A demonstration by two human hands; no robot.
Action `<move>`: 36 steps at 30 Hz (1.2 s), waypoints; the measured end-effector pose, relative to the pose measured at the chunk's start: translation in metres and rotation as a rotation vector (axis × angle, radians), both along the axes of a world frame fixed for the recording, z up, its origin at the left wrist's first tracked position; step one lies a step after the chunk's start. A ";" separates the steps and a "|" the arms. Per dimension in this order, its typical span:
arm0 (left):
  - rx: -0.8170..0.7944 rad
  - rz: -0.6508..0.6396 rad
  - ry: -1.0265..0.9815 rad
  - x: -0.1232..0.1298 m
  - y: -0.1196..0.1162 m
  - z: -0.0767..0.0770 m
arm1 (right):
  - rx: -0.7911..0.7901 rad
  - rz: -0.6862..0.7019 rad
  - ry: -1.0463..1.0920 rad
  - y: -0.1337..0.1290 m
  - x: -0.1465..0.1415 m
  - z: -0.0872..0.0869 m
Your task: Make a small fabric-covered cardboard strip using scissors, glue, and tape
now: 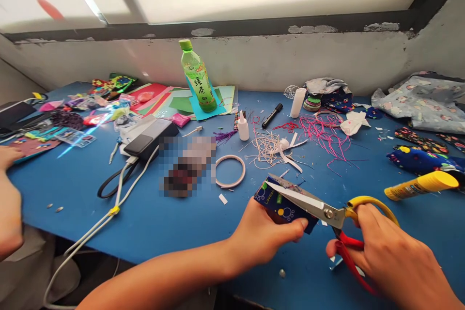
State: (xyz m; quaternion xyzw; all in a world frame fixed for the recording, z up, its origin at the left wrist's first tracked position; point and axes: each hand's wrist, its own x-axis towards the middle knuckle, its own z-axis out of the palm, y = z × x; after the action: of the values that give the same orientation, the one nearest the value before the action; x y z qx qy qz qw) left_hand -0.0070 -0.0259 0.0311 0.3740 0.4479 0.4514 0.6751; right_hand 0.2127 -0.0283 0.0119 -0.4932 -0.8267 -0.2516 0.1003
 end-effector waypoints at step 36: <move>0.129 -0.108 0.059 0.001 -0.005 -0.018 | 0.011 0.128 0.009 0.002 0.004 0.003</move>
State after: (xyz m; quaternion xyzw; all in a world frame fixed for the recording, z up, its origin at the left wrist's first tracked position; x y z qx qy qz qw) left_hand -0.0063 -0.0313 0.0131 0.4534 0.4168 0.4307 0.6597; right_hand 0.2166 -0.0266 0.0153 -0.4397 -0.8547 -0.2472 0.1227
